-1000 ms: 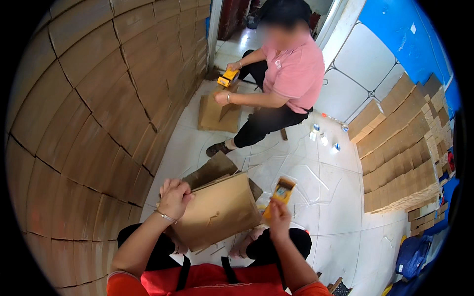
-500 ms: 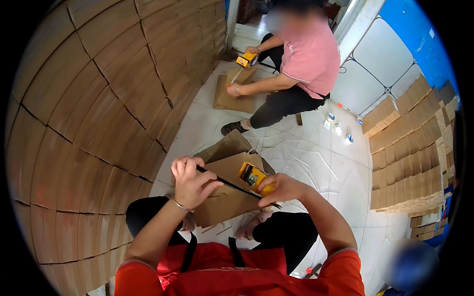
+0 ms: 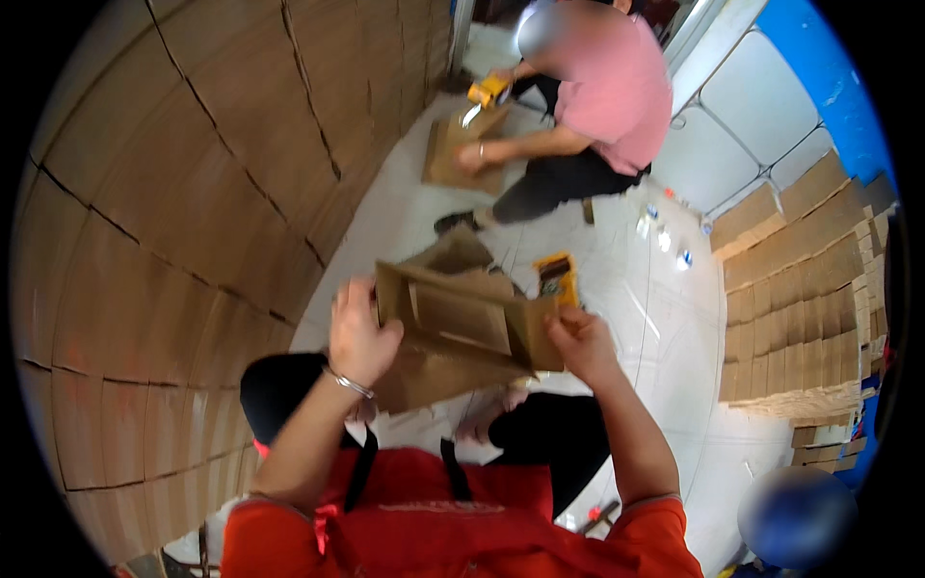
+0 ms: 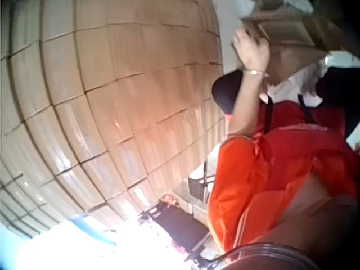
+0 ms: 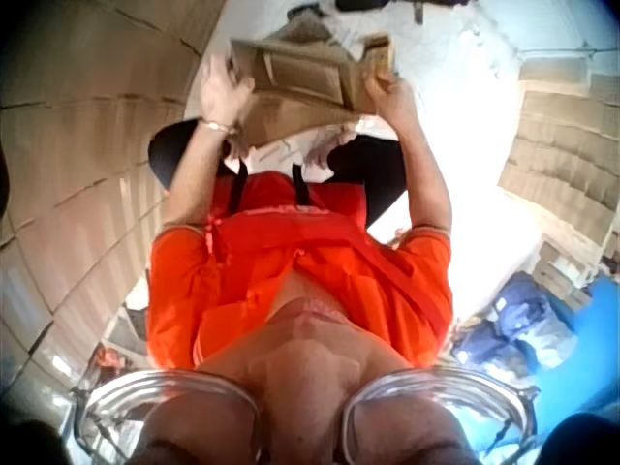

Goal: The person assembles small cardboard boxes by folding flaps and sealing them with a handheld tape dispenser. The person repeatedly picks flat cardboard pieces, folds them into boxes, applies tape, and stacks the finished boxes against a wall.

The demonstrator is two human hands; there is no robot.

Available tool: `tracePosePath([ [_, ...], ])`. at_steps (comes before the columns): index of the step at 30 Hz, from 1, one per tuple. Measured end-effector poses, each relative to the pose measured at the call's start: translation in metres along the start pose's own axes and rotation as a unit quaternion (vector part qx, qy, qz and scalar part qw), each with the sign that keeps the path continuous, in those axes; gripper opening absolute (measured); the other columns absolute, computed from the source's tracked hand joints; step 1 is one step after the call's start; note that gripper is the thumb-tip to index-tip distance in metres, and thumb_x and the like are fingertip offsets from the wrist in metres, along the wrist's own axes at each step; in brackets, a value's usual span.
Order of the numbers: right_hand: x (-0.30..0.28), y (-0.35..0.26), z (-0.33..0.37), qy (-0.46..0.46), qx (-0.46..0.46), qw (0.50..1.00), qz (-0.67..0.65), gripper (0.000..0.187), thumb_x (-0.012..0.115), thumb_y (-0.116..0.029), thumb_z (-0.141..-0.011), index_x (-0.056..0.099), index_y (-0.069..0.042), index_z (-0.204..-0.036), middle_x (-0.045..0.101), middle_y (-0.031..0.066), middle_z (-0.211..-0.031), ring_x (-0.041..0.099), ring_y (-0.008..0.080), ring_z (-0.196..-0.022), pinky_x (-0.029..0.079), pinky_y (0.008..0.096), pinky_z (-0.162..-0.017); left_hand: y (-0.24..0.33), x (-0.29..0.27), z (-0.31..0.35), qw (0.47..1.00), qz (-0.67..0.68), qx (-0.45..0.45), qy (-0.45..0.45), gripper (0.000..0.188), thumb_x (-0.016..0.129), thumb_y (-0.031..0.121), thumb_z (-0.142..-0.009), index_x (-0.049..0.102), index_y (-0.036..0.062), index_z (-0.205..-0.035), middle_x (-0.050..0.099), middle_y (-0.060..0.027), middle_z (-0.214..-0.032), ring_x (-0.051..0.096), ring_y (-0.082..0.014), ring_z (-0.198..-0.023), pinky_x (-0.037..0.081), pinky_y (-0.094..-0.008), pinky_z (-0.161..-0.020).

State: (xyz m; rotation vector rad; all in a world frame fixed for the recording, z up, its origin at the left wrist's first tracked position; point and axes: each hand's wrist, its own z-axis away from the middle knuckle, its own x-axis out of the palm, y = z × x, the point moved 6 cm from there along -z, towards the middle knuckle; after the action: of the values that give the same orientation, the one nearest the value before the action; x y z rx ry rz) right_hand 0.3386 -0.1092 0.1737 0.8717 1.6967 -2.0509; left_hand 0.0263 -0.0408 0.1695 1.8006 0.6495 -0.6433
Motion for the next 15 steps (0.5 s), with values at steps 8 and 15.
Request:
tracePosePath([
  [8,0.038,0.003,0.016,-0.057,0.045,0.997,-0.001,0.042,0.055,-0.037,-0.098,0.062,0.000,-0.116,0.067,0.0245,-0.098,0.067,0.0347,-0.095,0.052,0.0390,-0.079,0.015,0.022,-0.012,0.957,-0.051,0.129,-0.255,0.049,0.060,0.002,-0.076,0.047,-0.0049,-0.123,0.047,-0.0270,-0.134,0.052,-0.0428,-0.119,0.045,-0.0432,-0.100],
  [15,0.067,0.034,-0.017,-0.102,0.094,0.990,-0.038,0.086,0.068,-0.066,-0.077,0.058,0.001,-0.129,0.068,0.0208,-0.112,0.065,0.0297,-0.107,0.049,0.0364,-0.091,-0.011,0.042,-0.017,0.908,-0.076,0.175,-0.374,0.065,0.066,0.046,-0.088,0.054,-0.0039,-0.128,0.041,-0.0213,-0.146,0.037,-0.0394,-0.137,0.034,-0.0448,-0.112],
])
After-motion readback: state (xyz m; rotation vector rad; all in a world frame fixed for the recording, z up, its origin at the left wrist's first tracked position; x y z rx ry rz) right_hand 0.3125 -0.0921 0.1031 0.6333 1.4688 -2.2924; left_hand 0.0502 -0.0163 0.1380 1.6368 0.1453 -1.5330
